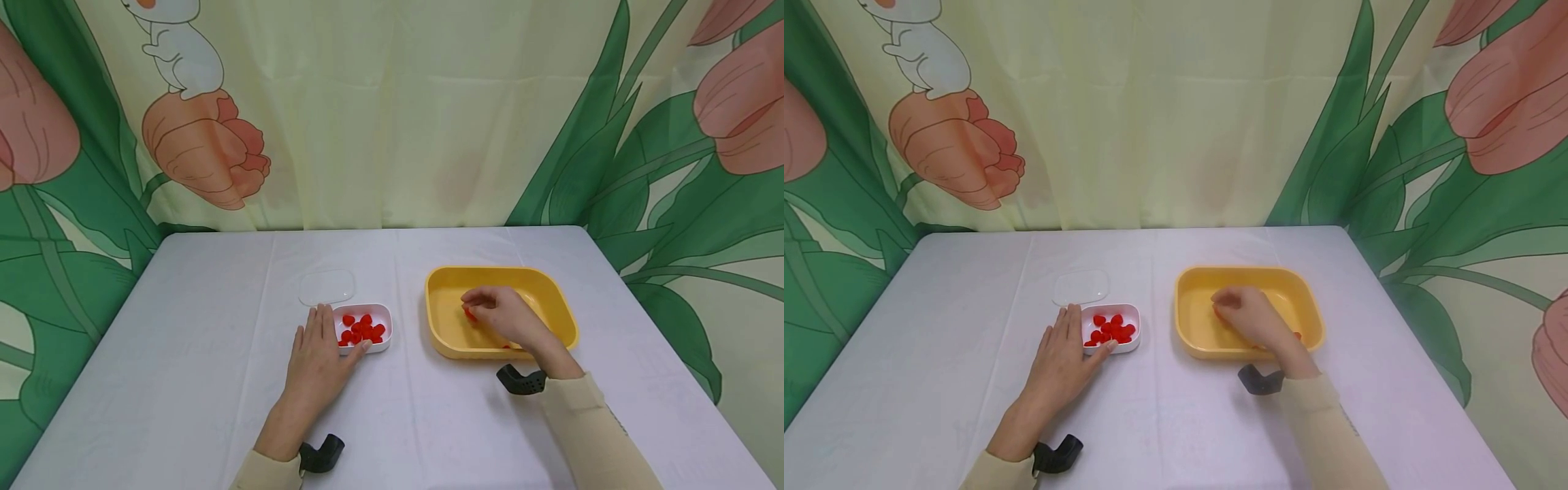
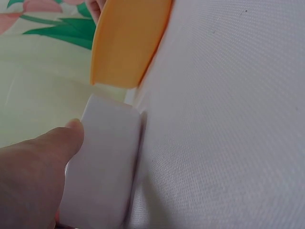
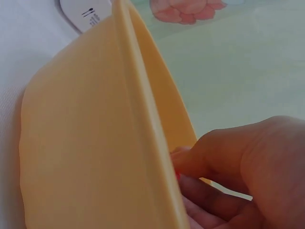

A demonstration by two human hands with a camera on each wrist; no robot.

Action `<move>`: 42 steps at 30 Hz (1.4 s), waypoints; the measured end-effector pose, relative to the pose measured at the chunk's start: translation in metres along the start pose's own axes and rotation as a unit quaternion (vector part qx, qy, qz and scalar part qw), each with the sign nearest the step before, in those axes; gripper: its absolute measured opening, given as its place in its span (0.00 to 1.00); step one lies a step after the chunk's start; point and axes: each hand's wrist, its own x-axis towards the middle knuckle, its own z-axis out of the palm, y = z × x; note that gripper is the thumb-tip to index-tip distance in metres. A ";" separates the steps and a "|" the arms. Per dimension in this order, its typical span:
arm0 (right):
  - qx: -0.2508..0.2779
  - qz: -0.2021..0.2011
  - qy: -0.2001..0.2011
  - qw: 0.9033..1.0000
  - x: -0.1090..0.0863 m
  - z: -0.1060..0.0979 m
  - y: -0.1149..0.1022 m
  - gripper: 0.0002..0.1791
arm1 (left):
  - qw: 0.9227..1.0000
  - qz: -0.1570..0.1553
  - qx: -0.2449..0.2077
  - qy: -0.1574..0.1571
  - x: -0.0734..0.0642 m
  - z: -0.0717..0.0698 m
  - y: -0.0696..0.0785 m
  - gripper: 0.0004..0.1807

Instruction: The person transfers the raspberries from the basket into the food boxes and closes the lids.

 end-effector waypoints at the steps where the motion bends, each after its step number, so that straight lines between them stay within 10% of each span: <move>1: 0.010 -0.003 0.000 1.000 0.000 0.000 0.000 0.14 | 1.000 0.000 0.000 0.000 0.000 0.000 0.000 0.55; 42: 0.154 -0.083 -0.042 0.984 0.001 0.039 -0.058 0.15 | 1.000 0.000 -0.001 -0.005 0.001 -0.001 -0.001 0.55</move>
